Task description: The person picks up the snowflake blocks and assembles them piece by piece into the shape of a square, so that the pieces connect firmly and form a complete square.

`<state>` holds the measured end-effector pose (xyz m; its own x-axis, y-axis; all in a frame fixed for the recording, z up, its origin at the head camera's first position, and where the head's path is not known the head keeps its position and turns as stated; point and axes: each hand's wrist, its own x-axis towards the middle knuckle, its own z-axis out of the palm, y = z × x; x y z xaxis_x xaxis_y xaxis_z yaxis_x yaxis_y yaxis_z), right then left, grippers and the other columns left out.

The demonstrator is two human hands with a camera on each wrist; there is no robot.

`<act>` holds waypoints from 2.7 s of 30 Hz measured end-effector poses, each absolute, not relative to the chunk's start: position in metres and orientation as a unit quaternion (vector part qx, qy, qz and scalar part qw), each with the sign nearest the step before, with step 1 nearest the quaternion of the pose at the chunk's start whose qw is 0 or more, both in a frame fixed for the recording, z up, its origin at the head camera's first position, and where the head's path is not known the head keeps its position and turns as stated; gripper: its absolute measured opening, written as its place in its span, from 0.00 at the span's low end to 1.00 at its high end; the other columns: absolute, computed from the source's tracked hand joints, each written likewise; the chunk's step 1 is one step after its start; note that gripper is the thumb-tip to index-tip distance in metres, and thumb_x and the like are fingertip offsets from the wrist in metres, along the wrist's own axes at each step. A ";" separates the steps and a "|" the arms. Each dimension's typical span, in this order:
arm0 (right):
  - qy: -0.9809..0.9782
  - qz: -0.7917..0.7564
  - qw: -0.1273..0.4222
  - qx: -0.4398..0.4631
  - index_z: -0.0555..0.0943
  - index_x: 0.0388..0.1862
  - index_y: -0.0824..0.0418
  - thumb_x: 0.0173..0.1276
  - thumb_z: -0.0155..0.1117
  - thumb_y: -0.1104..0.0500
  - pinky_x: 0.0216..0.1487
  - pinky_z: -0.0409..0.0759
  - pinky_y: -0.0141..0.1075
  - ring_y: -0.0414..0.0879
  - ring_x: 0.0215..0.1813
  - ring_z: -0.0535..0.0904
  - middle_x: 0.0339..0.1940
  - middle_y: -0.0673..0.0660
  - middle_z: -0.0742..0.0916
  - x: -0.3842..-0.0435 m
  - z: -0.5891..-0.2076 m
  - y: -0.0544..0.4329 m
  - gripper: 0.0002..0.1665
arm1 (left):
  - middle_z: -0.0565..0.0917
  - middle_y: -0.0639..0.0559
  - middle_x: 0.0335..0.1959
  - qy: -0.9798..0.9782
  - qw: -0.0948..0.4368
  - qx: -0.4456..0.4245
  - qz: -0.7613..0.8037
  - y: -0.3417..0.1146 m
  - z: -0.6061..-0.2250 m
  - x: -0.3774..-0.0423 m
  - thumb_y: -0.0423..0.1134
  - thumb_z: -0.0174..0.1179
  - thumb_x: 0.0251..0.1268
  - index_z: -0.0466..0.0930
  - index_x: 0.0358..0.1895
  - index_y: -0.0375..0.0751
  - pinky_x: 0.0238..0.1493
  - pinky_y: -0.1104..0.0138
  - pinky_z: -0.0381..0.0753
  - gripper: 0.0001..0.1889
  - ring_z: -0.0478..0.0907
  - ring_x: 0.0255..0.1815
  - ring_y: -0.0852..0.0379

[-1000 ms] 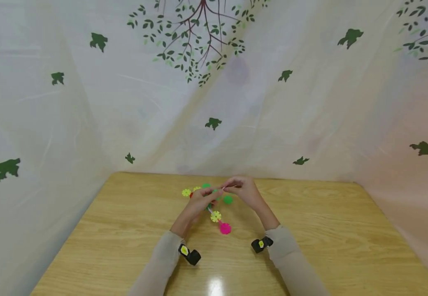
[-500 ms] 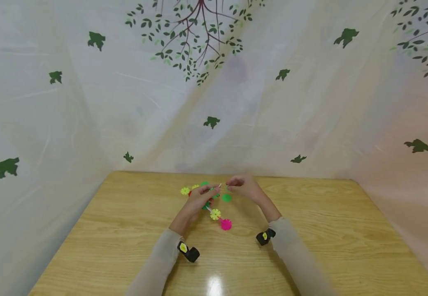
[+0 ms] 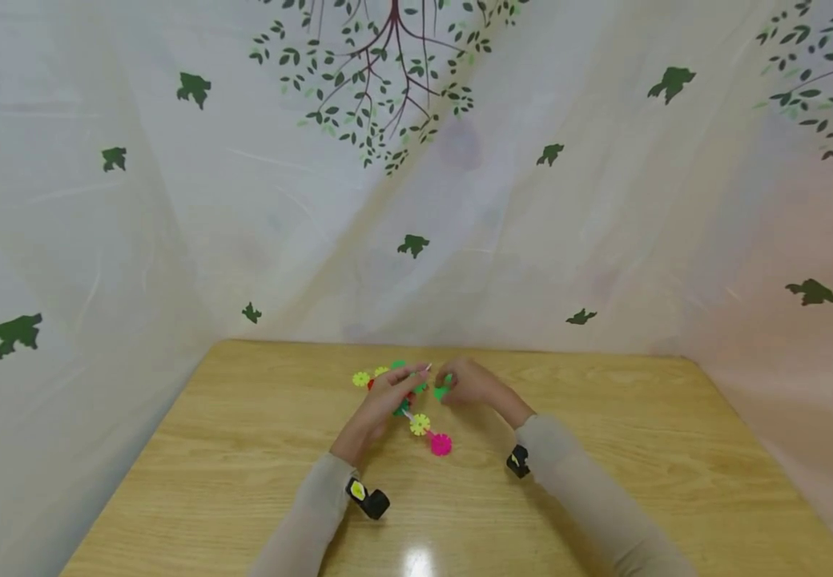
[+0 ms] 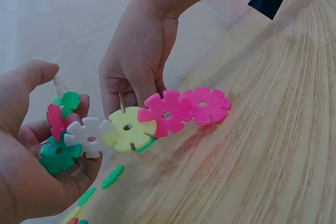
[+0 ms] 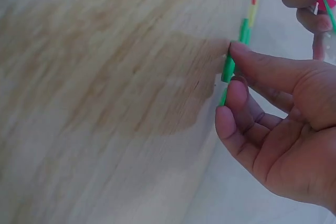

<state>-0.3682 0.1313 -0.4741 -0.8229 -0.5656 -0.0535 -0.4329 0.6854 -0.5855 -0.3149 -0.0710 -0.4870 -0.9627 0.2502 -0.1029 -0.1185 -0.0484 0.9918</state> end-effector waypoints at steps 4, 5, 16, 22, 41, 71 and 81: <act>0.915 -0.289 0.124 -0.252 0.85 0.38 0.66 0.55 0.79 0.67 0.35 0.78 0.34 0.44 0.34 0.77 0.33 0.58 0.86 -0.365 -0.475 0.132 0.13 | 0.75 0.58 0.30 0.681 0.134 0.050 0.718 -0.071 -0.487 -0.315 0.48 0.58 0.77 0.76 0.67 0.33 0.29 0.75 0.72 0.26 0.68 0.29 0.61; 0.914 -0.294 0.128 -0.247 0.85 0.37 0.66 0.54 0.79 0.68 0.34 0.76 0.33 0.43 0.32 0.75 0.31 0.57 0.84 -0.364 -0.475 0.133 0.13 | 0.76 0.58 0.31 0.683 0.135 0.052 0.716 -0.071 -0.487 -0.315 0.48 0.58 0.77 0.76 0.67 0.33 0.30 0.75 0.72 0.26 0.68 0.29 0.60; 0.882 -0.371 0.128 -0.262 0.84 0.42 0.68 0.58 0.68 0.73 0.37 0.79 0.33 0.43 0.36 0.79 0.35 0.59 0.86 -0.355 -0.473 0.148 0.12 | 0.79 0.57 0.32 0.677 0.134 0.055 0.722 -0.069 -0.489 -0.314 0.47 0.57 0.78 0.76 0.66 0.32 0.29 0.75 0.72 0.25 0.69 0.29 0.59; 0.816 -0.524 0.089 -0.226 0.80 0.56 0.72 0.70 0.64 0.69 0.40 0.87 0.46 0.45 0.35 0.83 0.38 0.67 0.87 -0.352 -0.468 0.148 0.17 | 0.79 0.59 0.32 0.680 0.130 0.056 0.719 -0.068 -0.490 -0.315 0.46 0.58 0.77 0.79 0.64 0.35 0.31 0.73 0.74 0.22 0.70 0.30 0.60; 0.768 -0.602 0.011 -0.219 0.81 0.57 0.71 0.74 0.62 0.67 0.42 0.88 0.47 0.46 0.34 0.84 0.40 0.72 0.86 -0.346 -0.461 0.132 0.15 | 0.75 0.59 0.30 0.681 0.131 0.066 0.717 -0.071 -0.494 -0.316 0.49 0.59 0.76 0.78 0.64 0.32 0.30 0.74 0.74 0.25 0.70 0.30 0.60; 0.758 -0.620 -0.031 -0.200 0.85 0.46 0.77 0.70 0.66 0.70 0.40 0.87 0.45 0.67 0.37 0.84 0.42 0.74 0.88 -0.324 -0.437 0.122 0.10 | 0.91 0.45 0.44 0.621 0.069 0.058 0.778 -0.062 -0.492 -0.313 0.32 0.67 0.67 0.83 0.57 0.28 0.39 0.72 0.84 0.17 0.90 0.44 0.56; 0.769 -0.606 -0.028 -0.203 0.86 0.45 0.75 0.70 0.66 0.69 0.36 0.84 0.33 0.62 0.34 0.83 0.41 0.74 0.89 -0.340 -0.454 0.120 0.10 | 0.90 0.39 0.45 0.611 0.059 0.075 0.786 -0.064 -0.491 -0.313 0.26 0.63 0.69 0.80 0.57 0.20 0.41 0.71 0.87 0.17 0.90 0.40 0.62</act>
<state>-0.3401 0.1201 -0.4544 -0.9160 -0.2783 0.2891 -0.3460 0.1830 -0.9202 -0.3135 -0.0636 -0.4908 -0.9819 0.1838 0.0465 -0.0001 -0.2461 0.9692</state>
